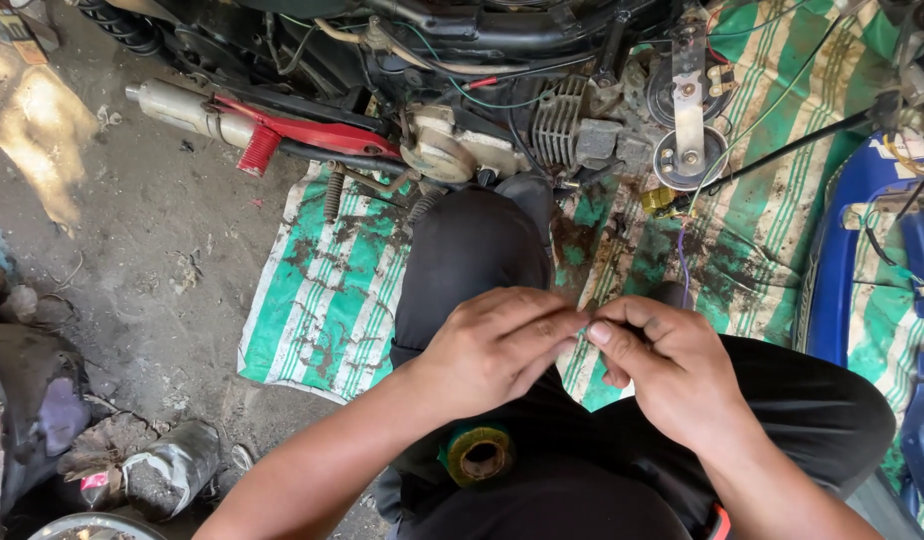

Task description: Repairing and organizing the electrical wiring harness of a motorcycle by stripping, joining, and taping wires.

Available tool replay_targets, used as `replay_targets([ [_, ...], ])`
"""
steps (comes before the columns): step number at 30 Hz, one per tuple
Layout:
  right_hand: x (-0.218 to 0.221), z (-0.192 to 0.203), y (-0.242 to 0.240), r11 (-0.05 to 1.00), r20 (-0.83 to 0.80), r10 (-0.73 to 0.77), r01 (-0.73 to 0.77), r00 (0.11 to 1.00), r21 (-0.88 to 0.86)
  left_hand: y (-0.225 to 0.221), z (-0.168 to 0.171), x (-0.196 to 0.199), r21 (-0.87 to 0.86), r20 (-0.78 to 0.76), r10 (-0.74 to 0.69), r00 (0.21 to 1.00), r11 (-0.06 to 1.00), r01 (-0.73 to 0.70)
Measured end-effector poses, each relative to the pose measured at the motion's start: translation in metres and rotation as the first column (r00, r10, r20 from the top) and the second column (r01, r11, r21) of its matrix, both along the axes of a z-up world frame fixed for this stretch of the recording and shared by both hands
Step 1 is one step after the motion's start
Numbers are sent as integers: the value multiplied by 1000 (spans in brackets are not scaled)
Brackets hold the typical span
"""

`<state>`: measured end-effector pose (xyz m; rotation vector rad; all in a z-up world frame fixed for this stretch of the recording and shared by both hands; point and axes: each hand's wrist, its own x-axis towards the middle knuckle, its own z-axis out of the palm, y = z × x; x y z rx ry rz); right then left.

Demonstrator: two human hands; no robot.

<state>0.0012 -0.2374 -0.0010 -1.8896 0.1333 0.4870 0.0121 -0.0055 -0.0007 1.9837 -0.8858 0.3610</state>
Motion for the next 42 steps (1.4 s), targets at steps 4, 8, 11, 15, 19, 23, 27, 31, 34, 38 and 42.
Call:
replay_targets([
  [4, -5, 2, 4, 1000, -5, -2, 2, 1000, -8, -1, -11, 4, 120, 85, 14, 996, 993, -24],
  [8, -15, 19, 12, 972, 352, 97, -12, 931, -236, -2, 1, 4, 39, -230, 67, 971, 997, -59],
  [11, -17, 21, 10, 915, 570, 231, 23, 788, -402, 3, 9, 3, -71, -572, -50, 818, 997, 11],
  [15, -20, 17, 10, 881, 654, 329, 28, 681, -473, 1, 9, -1, 43, -569, -53, 821, 995, 93],
  [19, -42, 9, -2, 869, 809, 254, 243, 529, -432, -10, -3, -4, -95, -770, -34, 638, 994, -61],
  [23, -58, -9, -24, 953, 700, -108, 275, 706, -131, -24, -41, -16, -435, -870, -359, 338, 881, -185],
  [27, -52, -25, -34, 939, 204, -189, 116, 960, 322, -29, -48, -22, -639, -769, -625, 135, 740, -209],
  [31, -52, -29, -33, 944, 200, -199, 133, 959, 303, -26, -40, -24, -711, -697, -709, 105, 665, -229],
  [34, -48, -26, -30, 916, 211, -219, 126, 953, 382, -26, -34, -21, -691, -717, -692, 86, 687, -225],
  [38, -45, -20, -27, 953, 250, -162, 86, 955, 289, -27, -33, -19, -637, -769, -626, 125, 739, -219],
  [42, -42, -17, -24, 977, 265, -105, 50, 958, 208, -29, -41, -18, -673, -739, -639, 212, 708, -215],
])
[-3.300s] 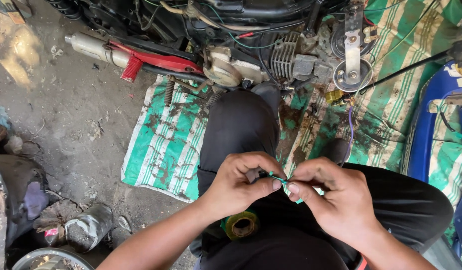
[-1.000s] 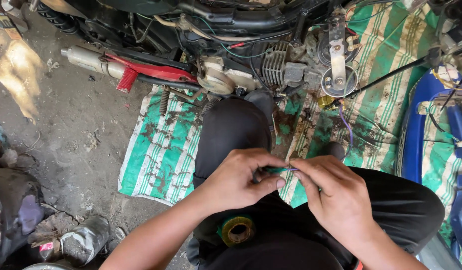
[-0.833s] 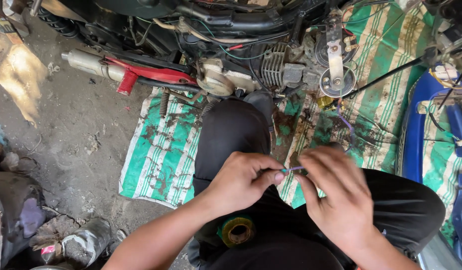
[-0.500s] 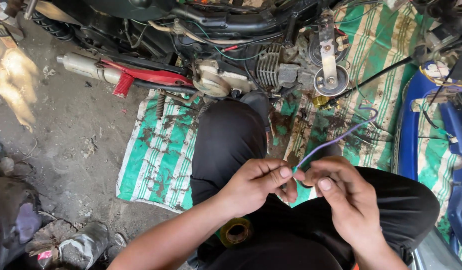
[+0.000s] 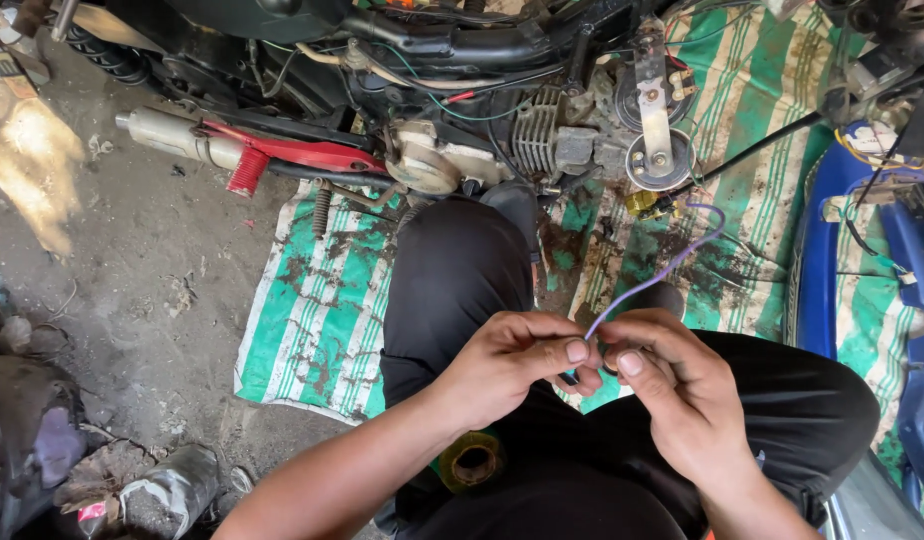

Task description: Repairing and organizing the electrical wiring harness of a motorcycle by stripping, joining, and taping wires.

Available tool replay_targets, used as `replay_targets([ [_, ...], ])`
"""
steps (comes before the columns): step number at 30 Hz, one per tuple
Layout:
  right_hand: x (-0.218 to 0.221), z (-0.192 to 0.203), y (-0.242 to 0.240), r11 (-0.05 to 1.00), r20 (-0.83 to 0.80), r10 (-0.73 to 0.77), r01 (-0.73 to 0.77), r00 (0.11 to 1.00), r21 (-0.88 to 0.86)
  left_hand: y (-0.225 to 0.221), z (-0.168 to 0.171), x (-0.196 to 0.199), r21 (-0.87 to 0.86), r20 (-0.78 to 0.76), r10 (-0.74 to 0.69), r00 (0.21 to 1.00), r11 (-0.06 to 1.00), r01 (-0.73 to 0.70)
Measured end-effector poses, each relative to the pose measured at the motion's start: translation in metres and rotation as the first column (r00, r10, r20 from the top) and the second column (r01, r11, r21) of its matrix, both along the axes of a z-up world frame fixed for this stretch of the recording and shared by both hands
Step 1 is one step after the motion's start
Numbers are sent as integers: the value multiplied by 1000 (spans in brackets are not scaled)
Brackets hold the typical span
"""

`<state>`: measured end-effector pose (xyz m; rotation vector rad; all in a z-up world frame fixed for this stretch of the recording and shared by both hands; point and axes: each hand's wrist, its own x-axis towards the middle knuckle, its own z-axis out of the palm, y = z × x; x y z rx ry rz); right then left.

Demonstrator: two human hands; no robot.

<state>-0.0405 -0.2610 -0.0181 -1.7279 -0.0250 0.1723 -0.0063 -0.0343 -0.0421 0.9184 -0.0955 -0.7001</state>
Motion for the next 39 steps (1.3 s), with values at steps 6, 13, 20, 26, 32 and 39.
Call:
replay_targets([
  [6, 1, -7, -3, 995, -20, 12, -10, 1000, 99, 3, 1, -1, 66, 22, -31, 999, 997, 29],
  [13, -1, -18, -7, 978, -54, 8, 3, 999, 207, 6, -10, 4, -113, -105, -25, 994, 994, 13],
  [20, 3, -18, -5, 983, -40, 23, -15, 999, 183, 5, -14, 7, -3, -90, -61, 994, 998, 61],
  [26, 9, -45, -15, 925, -211, -54, 129, 976, 358, -1, 15, -3, 384, 269, -34, 962, 920, -75],
  [32, 18, -52, -19, 670, -248, -15, 194, 969, 716, -7, -4, -12, 697, 682, -392, 617, 604, -386],
  [39, 13, -41, -7, 980, -127, -43, 17, 991, -200, -12, 19, 45, 712, 469, -266, 842, 678, -182],
])
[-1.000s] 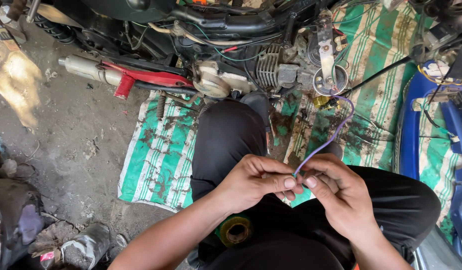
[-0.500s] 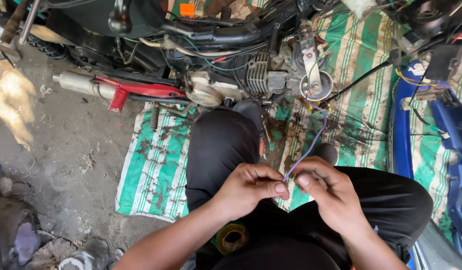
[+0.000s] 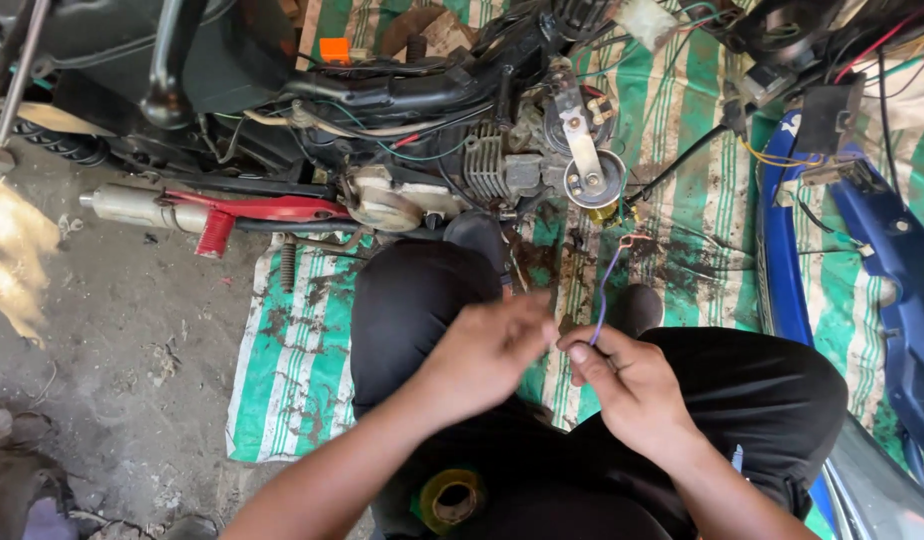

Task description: Repairing and organizing the electrical wiring harness of a motorcycle by stripping, joining, and taping wires.

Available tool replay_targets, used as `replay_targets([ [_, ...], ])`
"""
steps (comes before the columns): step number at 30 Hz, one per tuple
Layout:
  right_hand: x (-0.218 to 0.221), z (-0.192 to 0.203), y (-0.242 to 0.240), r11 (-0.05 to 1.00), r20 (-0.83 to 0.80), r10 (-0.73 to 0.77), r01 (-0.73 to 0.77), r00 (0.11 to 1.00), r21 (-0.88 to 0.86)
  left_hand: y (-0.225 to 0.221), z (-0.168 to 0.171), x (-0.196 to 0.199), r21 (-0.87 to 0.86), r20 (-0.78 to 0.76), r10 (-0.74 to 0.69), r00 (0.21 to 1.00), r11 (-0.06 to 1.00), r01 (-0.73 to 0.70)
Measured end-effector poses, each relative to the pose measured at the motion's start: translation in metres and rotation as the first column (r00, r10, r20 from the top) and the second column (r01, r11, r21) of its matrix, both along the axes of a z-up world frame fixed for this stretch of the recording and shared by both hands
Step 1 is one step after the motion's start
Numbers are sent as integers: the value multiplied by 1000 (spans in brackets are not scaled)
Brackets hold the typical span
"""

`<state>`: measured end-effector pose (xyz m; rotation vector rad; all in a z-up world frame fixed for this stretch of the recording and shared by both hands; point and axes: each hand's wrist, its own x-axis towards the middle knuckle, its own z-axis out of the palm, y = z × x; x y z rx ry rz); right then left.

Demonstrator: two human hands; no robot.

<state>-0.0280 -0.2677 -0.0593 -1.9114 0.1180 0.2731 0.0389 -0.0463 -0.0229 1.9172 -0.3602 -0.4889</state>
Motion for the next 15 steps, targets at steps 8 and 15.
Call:
replay_targets([
  [8, 18, -4, -13, 988, -15, 149, -149, 989, -45, -64, -41, 89, -339, -618, -76, 782, 924, -178],
  [15, 40, -8, -32, 924, 37, 381, -381, 924, -6, -84, -62, 99, -374, -584, -109, 805, 916, -148],
])
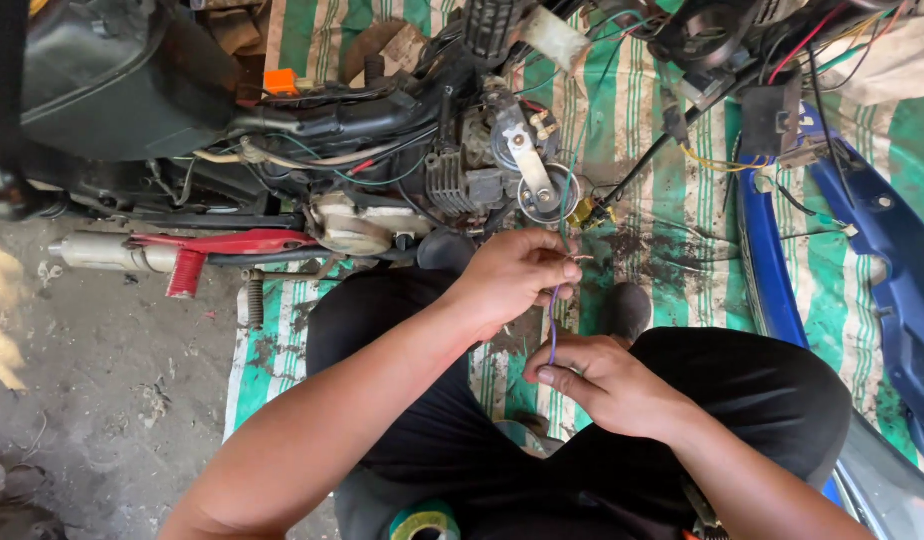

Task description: Repairing and organizing the electrical wiring harness of a motorcycle by stripping, joining, and taping wires.

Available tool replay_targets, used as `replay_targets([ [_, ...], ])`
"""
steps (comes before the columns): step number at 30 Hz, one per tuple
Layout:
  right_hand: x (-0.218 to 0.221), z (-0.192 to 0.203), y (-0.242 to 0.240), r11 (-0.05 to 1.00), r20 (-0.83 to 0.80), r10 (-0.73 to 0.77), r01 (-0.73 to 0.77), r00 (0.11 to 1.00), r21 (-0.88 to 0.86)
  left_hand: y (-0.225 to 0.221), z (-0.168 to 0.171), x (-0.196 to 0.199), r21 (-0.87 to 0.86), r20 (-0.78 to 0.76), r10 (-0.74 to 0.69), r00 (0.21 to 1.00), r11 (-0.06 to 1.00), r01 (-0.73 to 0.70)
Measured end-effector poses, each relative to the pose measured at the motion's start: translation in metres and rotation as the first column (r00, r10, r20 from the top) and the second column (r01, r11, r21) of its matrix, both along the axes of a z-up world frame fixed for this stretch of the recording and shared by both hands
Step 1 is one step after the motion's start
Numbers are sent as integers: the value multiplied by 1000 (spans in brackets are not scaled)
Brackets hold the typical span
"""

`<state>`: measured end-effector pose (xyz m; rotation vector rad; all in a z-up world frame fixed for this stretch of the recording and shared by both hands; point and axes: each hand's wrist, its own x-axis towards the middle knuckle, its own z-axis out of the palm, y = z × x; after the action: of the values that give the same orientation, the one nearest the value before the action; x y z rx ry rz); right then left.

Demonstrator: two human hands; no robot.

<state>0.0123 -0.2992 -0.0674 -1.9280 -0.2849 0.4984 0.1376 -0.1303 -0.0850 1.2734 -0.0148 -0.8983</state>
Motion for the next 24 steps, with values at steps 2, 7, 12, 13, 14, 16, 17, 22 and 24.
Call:
replay_targets([
  [2, 12, 3, -12, 996, 74, 90, -90, 993, 0, -5, -11, -1, -2, 72, 20, 997, 1000, -20],
  [7, 46, 2, -54, 978, 60, 47, -34, 997, -205, 2, -8, -6, 26, 255, 68, 965, 997, -77],
  [12, 59, -30, -60, 833, 124, -503, 442, 855, 332, 10, 4, -10, 11, 295, 138, 946, 989, -147],
  [13, 59, -35, -57, 835, 124, -500, 439, 857, 333, 11, 4, -9, 12, 295, 141, 945, 988, -151],
  [14, 57, -40, -55, 819, 130, -506, 428, 852, 381, 11, 4, -9, 6, 312, 155, 937, 986, -165],
  [16, 58, -46, -54, 805, 134, -508, 414, 851, 424, 10, 5, -11, -2, 325, 175, 929, 983, -184],
  [17, 61, -47, -55, 805, 150, -498, 392, 854, 445, 9, 6, -12, 12, 345, 173, 922, 982, -189],
  [22, 81, -62, -57, 798, 205, -474, 320, 856, 511, 10, 12, -15, 25, 367, 183, 912, 978, -206],
  [24, 87, -60, -54, 781, 203, -437, 257, 876, 570, 11, 16, -16, 40, 422, 149, 894, 982, -182],
])
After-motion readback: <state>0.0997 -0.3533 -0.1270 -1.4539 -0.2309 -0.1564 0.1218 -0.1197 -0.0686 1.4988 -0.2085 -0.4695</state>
